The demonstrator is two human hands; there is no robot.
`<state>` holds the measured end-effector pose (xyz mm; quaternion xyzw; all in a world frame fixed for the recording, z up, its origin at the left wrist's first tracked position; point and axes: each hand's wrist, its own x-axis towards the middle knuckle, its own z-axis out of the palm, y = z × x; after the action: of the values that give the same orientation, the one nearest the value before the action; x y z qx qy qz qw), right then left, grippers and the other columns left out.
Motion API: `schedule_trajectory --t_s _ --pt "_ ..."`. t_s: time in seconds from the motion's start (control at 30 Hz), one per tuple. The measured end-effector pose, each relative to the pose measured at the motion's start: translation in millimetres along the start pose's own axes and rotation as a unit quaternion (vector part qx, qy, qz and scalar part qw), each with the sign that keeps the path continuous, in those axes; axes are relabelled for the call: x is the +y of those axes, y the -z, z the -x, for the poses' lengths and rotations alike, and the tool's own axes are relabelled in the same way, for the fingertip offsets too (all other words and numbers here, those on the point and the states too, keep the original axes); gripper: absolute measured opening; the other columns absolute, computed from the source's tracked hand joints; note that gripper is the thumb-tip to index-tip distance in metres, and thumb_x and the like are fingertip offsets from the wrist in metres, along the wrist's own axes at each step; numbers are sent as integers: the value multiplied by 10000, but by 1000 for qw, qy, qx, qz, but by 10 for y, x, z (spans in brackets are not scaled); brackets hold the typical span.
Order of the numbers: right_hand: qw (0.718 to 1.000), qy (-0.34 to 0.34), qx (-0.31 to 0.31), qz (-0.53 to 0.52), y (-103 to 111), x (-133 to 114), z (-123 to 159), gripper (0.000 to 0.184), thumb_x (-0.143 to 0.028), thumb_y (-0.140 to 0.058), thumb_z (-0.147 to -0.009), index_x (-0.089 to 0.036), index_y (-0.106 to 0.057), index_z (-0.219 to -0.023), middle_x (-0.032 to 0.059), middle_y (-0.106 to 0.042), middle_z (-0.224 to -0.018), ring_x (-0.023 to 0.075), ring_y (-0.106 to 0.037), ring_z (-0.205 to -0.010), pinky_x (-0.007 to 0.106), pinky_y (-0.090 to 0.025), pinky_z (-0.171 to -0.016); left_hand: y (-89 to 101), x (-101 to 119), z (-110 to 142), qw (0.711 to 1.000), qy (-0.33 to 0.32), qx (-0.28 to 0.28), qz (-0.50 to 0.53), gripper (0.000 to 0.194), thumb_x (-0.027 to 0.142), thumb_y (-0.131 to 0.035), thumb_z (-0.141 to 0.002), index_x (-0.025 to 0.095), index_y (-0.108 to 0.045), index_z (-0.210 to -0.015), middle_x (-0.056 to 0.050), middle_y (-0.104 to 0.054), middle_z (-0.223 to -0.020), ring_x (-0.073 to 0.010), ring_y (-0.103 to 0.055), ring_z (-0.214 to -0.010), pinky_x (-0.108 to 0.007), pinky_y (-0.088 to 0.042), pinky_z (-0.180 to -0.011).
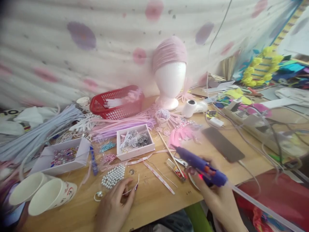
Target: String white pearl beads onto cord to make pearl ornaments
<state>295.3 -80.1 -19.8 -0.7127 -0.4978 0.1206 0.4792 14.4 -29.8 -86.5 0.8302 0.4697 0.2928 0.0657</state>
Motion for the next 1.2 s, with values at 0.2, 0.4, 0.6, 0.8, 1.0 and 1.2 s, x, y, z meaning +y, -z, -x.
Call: schedule_trajectory --t_s 0.2,0.4,0.6,0.8,1.0,1.2 --pt "978 84 -190 26 -117 -151 -23 167 -330 -619 -899 -220 -621 -1025 57 -758 -879 219 -723 -739 300 -575 -641 17 22 -37 1000 13 4 -8 233 269 -400 -1044 243 -604 -935 4 -736 -810 -155 -734 -669 -253 -535 -576" --pt "952 96 -286 51 -162 -200 53 199 -218 -613 -856 -222 -652 -1051 52 -771 -919 223 -733 -766 301 -586 -663 21 45 -73 999 -3 24 -21 292 280 -378 -1061 240 -625 -911 9 -717 -798 -149 -725 -653 -257 -519 -574" --pt "885 319 -312 131 -111 -260 -11 376 -44 -475 -882 -182 -595 -1211 120 -773 -1133 229 -752 -971 335 -613 -816 74 82 -101 1000 12 27 -5 291 290 -401 -1062 212 -650 -931 -8 -713 -825 -154 -731 -713 -253 -523 -628" --pt "756 531 -320 211 -122 -344 -162 375 -63 -313 -1040 -122 -661 -1164 132 -765 -1201 221 -749 -908 402 -596 -827 52 76 -58 999 44 -5 17 229 275 -456 -1041 219 -668 -975 -15 -700 -875 -164 -720 -730 -269 -506 -629" --pt "715 590 -309 212 -85 -267 -142 441 -62 -279 -1060 -131 -709 -1132 97 -751 -1246 208 -709 -969 410 -537 -856 62 82 -48 998 53 -36 28 222 245 -465 -1035 226 -677 -973 -8 -662 -848 -164 -693 -695 -280 -475 -612" --pt "693 613 -310 220 -114 -401 -176 446 -66 -281 -1071 -122 -724 -1085 88 -791 -1135 183 -706 -874 373 -515 -808 46 72 -37 997 57 -39 29 212 241 -474 -1031 220 -671 -956 -3 -660 -851 -156 -675 -671 -280 -457 -598"
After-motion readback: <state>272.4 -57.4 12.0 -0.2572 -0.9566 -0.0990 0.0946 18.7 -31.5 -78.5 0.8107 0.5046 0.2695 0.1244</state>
